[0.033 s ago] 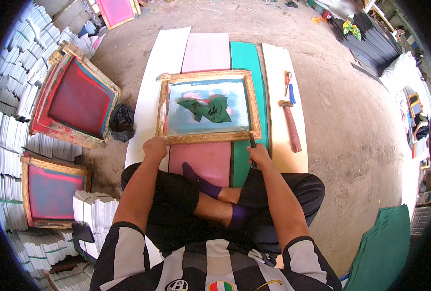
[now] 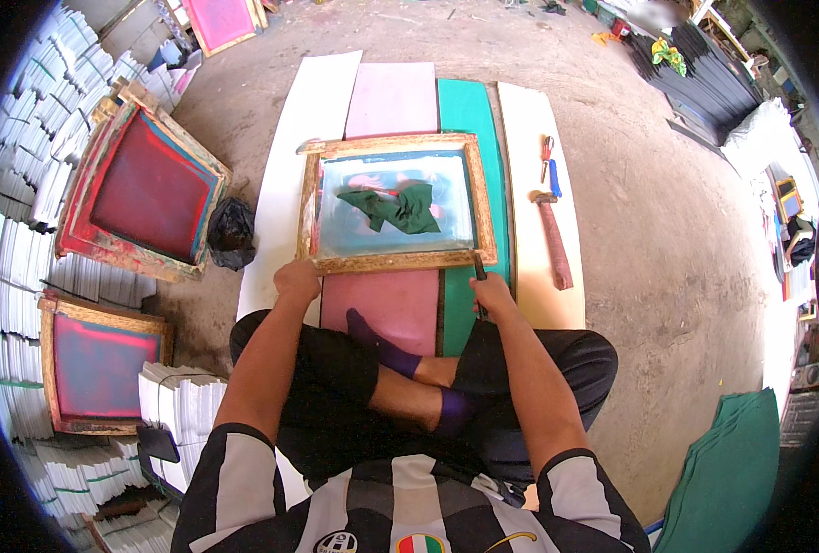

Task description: The person sits cross-legged on the floor and uses a small knife to cut a green fabric piece placed inside a wooden frame. The person repeatedly trims the edges of the fabric along the frame's inner border.

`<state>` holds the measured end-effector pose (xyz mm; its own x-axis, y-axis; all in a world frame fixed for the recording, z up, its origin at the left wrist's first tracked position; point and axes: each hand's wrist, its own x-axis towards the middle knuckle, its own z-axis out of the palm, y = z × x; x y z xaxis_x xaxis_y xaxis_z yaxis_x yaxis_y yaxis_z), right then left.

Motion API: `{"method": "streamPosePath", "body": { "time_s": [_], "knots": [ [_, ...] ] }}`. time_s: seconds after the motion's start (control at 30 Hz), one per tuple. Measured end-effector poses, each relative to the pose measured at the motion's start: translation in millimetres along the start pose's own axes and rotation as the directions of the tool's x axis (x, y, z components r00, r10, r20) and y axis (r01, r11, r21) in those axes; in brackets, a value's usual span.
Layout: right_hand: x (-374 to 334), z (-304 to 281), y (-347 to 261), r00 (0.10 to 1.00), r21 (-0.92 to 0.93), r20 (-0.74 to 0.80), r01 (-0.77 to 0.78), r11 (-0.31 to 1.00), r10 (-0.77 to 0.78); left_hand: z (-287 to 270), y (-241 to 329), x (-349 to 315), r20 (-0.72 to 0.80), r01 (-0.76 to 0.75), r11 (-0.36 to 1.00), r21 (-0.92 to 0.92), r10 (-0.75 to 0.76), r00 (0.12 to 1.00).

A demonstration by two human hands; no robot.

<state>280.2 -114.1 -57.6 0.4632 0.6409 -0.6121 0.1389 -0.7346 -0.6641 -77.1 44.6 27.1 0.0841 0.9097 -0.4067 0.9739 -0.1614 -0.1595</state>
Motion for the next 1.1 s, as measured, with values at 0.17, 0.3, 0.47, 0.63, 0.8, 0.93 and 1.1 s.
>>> {"method": "streamPosePath", "body": {
  "time_s": [0.17, 0.3, 0.47, 0.63, 0.8, 0.93, 1.1],
  "knots": [
    [2, 1, -9, 1.000, -0.075, -0.024, 0.014, 0.997, -0.015, -7, 27, -13, -0.213, -0.266, 0.964, -0.020, 0.255, 0.943],
    [2, 1, -12, 0.999, -0.112, -0.035, 0.032, 0.993, -0.036, 19, 40, 0, -0.501, -0.441, 0.889, 0.123, 0.439, 0.746],
    [-13, 4, -26, 0.998, -0.155, -0.063, -0.015, 0.988, 0.005, 34, 53, 13, -0.580, -0.551, 0.815, 0.178, 0.539, 0.610],
    [-1, 9, -11, 0.989, -0.185, -0.148, -0.018, 0.982, -0.010, 43, 62, 20, -0.370, -0.544, 0.806, 0.234, 0.591, 0.717],
    [5, 12, 0, 0.986, -0.258, -0.153, 0.020, 0.966, -0.061, 45, 61, 23, -0.338, -0.549, 0.801, 0.239, 0.598, 0.727],
    [1, 12, 2, 0.988, -0.234, -0.139, 0.031, 0.972, -0.065, 38, 62, 19, -0.323, -0.548, 0.807, 0.220, 0.591, 0.739],
    [-5, 8, -5, 0.995, -0.118, -0.093, 0.013, 0.993, -0.024, 34, 62, 10, -0.325, -0.542, 0.814, 0.211, 0.581, 0.746]
  ]
}}
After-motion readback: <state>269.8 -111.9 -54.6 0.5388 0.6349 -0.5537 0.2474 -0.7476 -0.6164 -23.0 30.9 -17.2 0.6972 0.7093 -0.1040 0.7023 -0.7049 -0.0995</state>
